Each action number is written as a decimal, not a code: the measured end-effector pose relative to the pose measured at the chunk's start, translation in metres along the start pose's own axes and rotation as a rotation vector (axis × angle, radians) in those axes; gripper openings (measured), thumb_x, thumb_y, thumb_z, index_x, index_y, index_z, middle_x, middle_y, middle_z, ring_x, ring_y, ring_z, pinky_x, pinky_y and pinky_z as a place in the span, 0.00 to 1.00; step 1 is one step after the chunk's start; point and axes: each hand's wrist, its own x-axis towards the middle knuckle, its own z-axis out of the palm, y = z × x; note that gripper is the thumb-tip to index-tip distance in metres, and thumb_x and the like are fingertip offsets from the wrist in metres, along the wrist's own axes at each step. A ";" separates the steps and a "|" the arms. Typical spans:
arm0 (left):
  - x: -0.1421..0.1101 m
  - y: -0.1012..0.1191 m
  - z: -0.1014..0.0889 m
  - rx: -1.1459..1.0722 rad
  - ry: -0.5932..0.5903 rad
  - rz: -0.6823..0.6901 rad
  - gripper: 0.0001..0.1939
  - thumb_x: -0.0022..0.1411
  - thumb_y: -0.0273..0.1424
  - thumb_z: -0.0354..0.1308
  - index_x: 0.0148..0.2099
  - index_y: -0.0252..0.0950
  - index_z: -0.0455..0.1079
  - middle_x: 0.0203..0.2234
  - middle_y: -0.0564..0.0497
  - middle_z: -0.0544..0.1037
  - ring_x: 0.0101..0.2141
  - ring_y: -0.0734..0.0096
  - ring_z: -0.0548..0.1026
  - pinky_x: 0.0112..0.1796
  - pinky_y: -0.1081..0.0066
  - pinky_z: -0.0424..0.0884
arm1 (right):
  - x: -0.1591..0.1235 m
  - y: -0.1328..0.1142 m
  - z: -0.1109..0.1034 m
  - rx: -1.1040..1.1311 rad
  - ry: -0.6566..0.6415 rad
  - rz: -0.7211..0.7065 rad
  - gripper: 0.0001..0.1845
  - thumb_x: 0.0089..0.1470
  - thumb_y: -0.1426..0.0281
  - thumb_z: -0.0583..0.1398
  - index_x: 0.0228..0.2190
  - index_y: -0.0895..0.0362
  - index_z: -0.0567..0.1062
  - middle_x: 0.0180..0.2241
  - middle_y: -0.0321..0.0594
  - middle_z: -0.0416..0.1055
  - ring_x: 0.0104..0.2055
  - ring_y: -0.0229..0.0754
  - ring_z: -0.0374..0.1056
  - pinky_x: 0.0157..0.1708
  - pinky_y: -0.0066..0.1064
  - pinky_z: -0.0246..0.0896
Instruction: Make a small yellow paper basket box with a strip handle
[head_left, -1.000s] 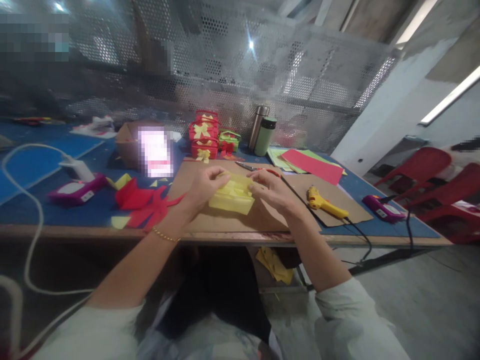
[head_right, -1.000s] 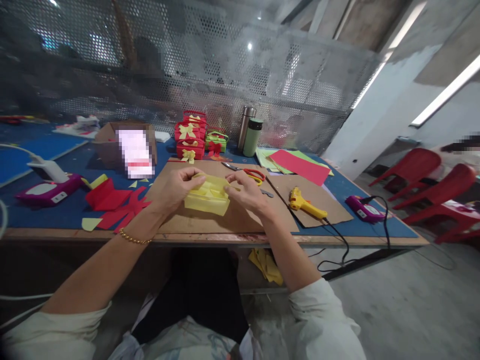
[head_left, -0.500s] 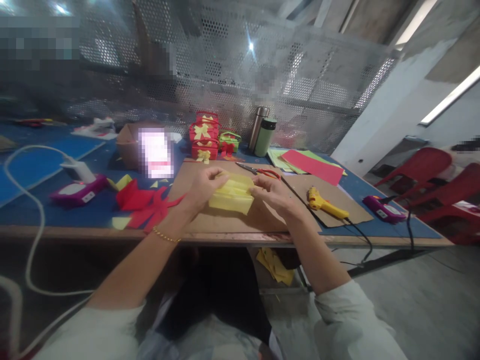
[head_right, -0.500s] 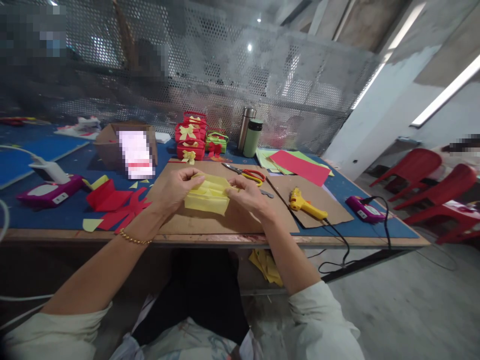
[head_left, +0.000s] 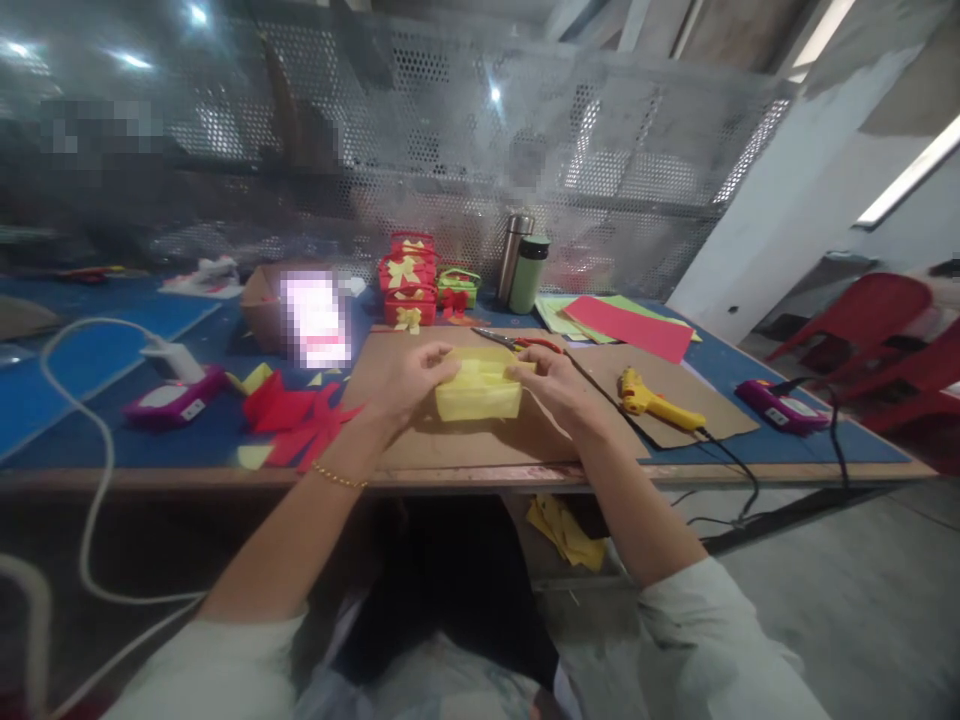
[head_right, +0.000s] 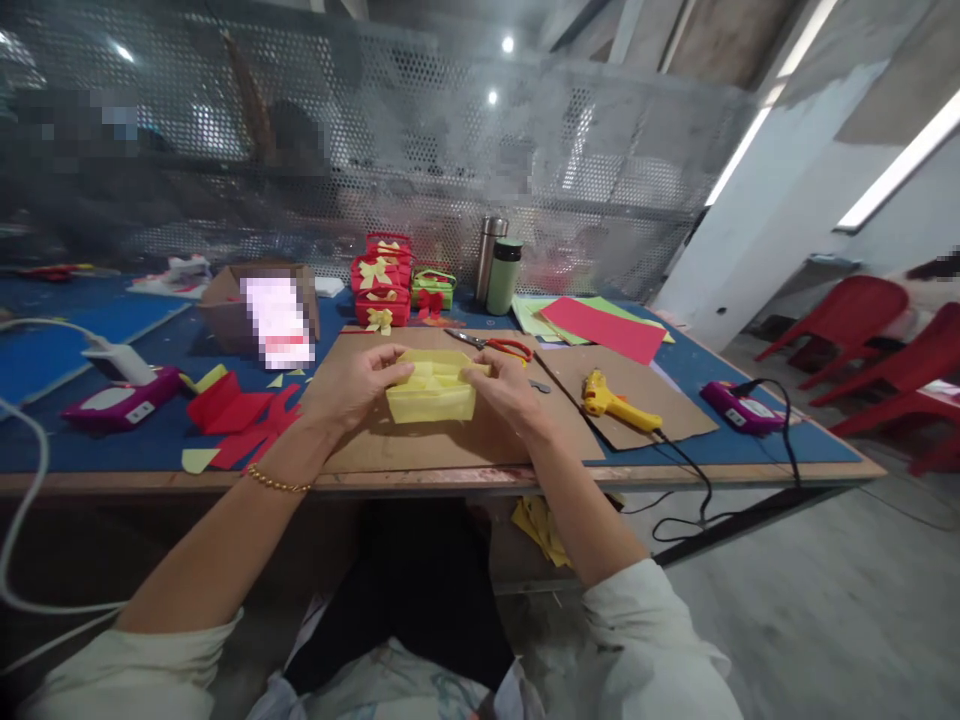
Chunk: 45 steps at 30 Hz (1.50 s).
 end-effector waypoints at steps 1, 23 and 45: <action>0.000 0.000 0.000 0.000 -0.008 -0.013 0.19 0.50 0.39 0.70 0.42 0.34 0.78 0.35 0.49 0.82 0.34 0.67 0.77 0.35 0.70 0.71 | 0.001 0.002 -0.001 -0.001 0.002 -0.007 0.14 0.49 0.56 0.64 0.28 0.54 0.73 0.29 0.34 0.70 0.33 0.41 0.66 0.34 0.31 0.61; -0.015 0.019 0.003 0.011 -0.017 0.118 0.31 0.51 0.30 0.70 0.60 0.36 0.77 0.45 0.46 0.83 0.41 0.66 0.79 0.41 0.71 0.74 | -0.004 -0.004 -0.007 0.294 -0.062 -0.088 0.21 0.47 0.50 0.72 0.31 0.55 0.83 0.33 0.40 0.79 0.36 0.41 0.72 0.40 0.34 0.67; -0.013 0.016 0.003 0.148 -0.062 0.074 0.10 0.53 0.38 0.69 0.30 0.36 0.78 0.26 0.52 0.78 0.31 0.69 0.73 0.35 0.70 0.69 | 0.017 -0.042 -0.004 -0.835 -0.083 -0.584 0.14 0.63 0.69 0.61 0.28 0.55 0.83 0.32 0.44 0.77 0.36 0.43 0.68 0.40 0.35 0.50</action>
